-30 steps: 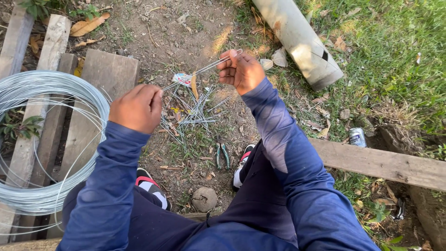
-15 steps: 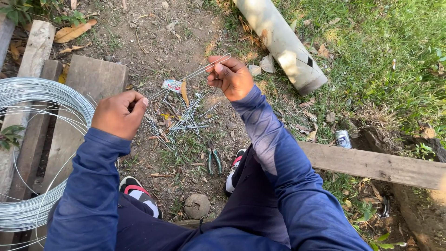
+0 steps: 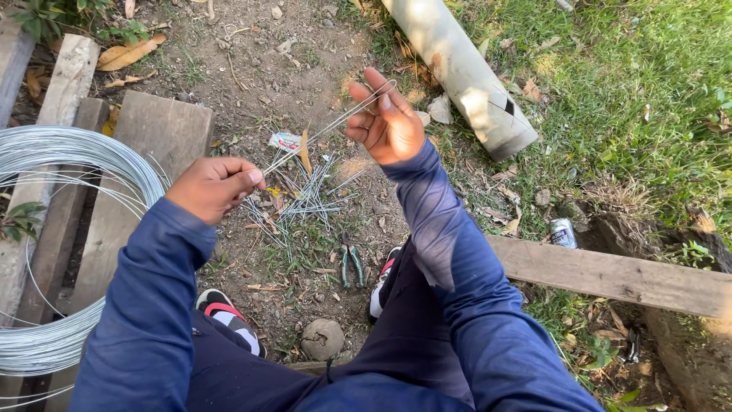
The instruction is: Straightening and separating thin metal wires from a pile on the ground
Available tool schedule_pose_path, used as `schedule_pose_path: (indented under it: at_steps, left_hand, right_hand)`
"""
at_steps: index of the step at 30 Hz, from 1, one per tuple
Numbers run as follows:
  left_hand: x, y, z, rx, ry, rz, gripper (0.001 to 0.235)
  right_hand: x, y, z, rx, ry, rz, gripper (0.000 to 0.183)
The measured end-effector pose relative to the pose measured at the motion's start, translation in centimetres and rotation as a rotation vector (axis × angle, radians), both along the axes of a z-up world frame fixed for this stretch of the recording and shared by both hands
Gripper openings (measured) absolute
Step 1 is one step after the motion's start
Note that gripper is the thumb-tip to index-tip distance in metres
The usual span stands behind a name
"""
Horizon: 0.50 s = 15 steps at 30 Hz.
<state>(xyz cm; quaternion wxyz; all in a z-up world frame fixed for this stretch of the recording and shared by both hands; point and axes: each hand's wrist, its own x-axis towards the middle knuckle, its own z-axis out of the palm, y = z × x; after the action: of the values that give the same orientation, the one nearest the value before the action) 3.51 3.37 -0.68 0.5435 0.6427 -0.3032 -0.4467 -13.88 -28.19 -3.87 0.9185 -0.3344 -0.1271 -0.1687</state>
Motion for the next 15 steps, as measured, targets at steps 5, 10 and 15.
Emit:
schedule_pose_path:
  at_steps: [5,10,15]
  left_hand:
    - [0.2,0.1,-1.1,0.024,0.124,-0.077,0.017]
    - [-0.3,-0.1,-1.0,0.033,0.116,-0.024,0.015]
    - [-0.3,-0.4,-1.8,0.014,0.072,-0.022,0.014]
  right_hand:
    - [0.0,-0.2,0.0,-0.041,-0.024,-0.042,0.033]
    - [0.4,1.0,1.7,-0.032,0.081,-0.174,0.023]
    - [0.5,1.7,2.2,-0.070,0.081,-0.256,0.019]
